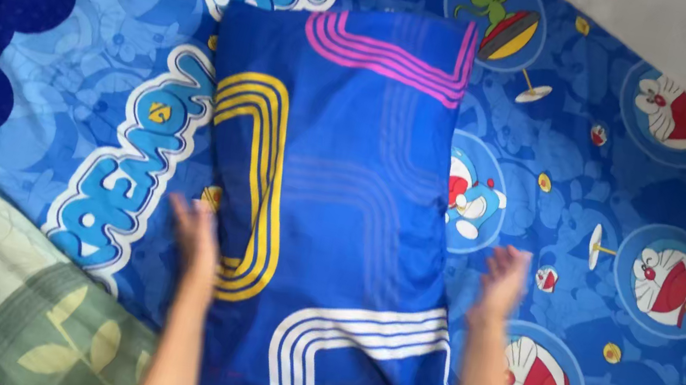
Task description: The person folds a green patterned sheet and a blue Doraemon-themed sheet on a bed. They smooth the sheets, roll them into bundles, and place them on the bed.
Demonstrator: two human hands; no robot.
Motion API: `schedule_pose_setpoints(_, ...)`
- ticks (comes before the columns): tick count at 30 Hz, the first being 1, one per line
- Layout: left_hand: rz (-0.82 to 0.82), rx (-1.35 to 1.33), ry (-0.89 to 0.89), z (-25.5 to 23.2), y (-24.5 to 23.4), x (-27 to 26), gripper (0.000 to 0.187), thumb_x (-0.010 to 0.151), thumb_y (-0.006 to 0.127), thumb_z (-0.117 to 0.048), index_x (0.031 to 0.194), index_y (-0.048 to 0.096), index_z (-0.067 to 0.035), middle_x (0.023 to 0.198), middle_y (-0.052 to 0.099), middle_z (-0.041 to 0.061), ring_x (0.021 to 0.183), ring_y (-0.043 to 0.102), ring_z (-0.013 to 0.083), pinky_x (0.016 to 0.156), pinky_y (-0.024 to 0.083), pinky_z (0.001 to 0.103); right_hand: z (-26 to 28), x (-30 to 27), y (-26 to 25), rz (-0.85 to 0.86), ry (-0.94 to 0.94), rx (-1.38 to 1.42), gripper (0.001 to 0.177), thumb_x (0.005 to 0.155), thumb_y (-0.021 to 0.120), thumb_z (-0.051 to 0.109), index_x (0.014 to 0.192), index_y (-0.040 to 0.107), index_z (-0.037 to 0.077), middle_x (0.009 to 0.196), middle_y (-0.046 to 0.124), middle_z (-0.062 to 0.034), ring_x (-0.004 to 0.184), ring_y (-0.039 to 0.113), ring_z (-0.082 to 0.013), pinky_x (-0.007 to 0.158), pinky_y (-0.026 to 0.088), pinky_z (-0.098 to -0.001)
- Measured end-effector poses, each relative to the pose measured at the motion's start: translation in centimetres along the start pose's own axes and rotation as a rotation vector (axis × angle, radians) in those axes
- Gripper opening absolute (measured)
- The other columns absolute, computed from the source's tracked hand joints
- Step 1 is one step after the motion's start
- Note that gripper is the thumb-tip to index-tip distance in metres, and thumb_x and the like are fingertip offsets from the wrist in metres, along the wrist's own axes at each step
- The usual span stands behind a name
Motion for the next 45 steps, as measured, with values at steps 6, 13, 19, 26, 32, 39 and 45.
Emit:
schedule_pose_setpoints(6,0.088,0.816,0.086,3.6,8.5,-7.2,0.090,0.103,0.045,-0.055,0.164,0.009,0.001,0.155,0.037,0.033,0.142,0.042,0.0464,0.117,0.035,0.045,-3.0,-0.8,10.5,0.281,-0.200,-0.100,0.063,0.105,0.044,0.042,0.156,0.036,0.006,0.149,0.049,-0.0177,0.135,0.049,-0.0287,0.112,0.039,-0.0362)
schedule_pose_setpoints(13,0.181,0.586,-0.203,0.0,0.1,-5.2,0.077,0.098,0.052,-0.064,0.142,0.057,-0.002,0.131,0.067,0.027,0.126,0.062,0.0413,0.106,0.048,0.044,3.8,-12.9,5.4,0.108,-0.236,-0.293,0.067,0.102,0.046,0.049,0.150,0.047,0.003,0.153,0.051,-0.0210,0.143,0.046,-0.0299,0.117,0.033,-0.0377)
schedule_pose_setpoints(19,0.111,0.292,-0.271,-5.3,3.7,-7.4,0.068,0.093,0.059,-0.058,0.124,0.070,0.001,0.118,0.077,0.019,0.111,0.072,0.0273,0.095,0.052,0.035,0.0,-17.6,2.7,0.031,-0.108,-0.091,0.043,0.095,0.067,0.038,0.120,0.065,0.003,0.108,0.073,-0.0165,0.103,0.068,-0.0334,0.089,0.052,-0.0388)
schedule_pose_setpoints(26,-0.130,-0.172,-0.013,-9.9,9.4,-21.5,0.060,0.103,0.051,-0.043,0.133,0.055,0.009,0.134,0.064,0.021,0.122,0.062,0.0301,0.101,0.045,0.036,12.4,-6.0,-7.8,-0.440,-0.757,-0.766,0.038,0.090,0.080,0.034,0.117,0.069,0.010,0.114,0.063,-0.0153,0.109,0.057,-0.0370,0.091,0.039,-0.0531)
schedule_pose_setpoints(32,0.456,0.681,-0.285,-10.7,8.4,-25.8,0.038,0.098,0.058,-0.043,0.096,0.072,-0.008,0.087,0.075,0.014,0.088,0.074,0.0303,0.082,0.056,0.039,21.2,-3.0,-11.2,-0.531,-0.832,-0.480,0.024,0.117,0.061,0.015,0.134,0.059,-0.002,0.135,0.059,-0.0210,0.130,0.054,-0.0397,0.112,0.041,-0.0505)
schedule_pose_setpoints(39,0.030,0.716,0.485,-11.6,5.0,-8.8,0.033,0.097,0.066,-0.029,0.121,0.068,-0.005,0.115,0.066,0.021,0.109,0.060,0.0420,0.096,0.047,0.050,15.0,-21.3,6.2,-0.105,-1.165,-0.529,0.079,0.069,0.083,0.058,0.136,0.054,0.029,0.149,0.044,-0.0169,0.147,0.032,-0.0461,0.124,0.008,-0.0623)
schedule_pose_setpoints(45,0.151,0.970,0.569,-11.5,4.9,0.8,0.073,0.094,0.063,-0.055,0.156,0.044,-0.020,0.150,0.051,0.024,0.129,0.052,0.0460,0.104,0.042,0.057,15.0,-15.3,15.5,0.093,-1.314,-1.080,0.084,0.079,0.069,0.070,0.157,0.046,0.049,0.170,0.032,0.0018,0.155,0.030,-0.0273,0.119,0.014,-0.0614)
Point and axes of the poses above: each hand's wrist, its own x-axis towards the middle knuckle, its own y-axis out of the palm, z = x × y, the point moved 1 cm from there along x, towards the middle knuckle
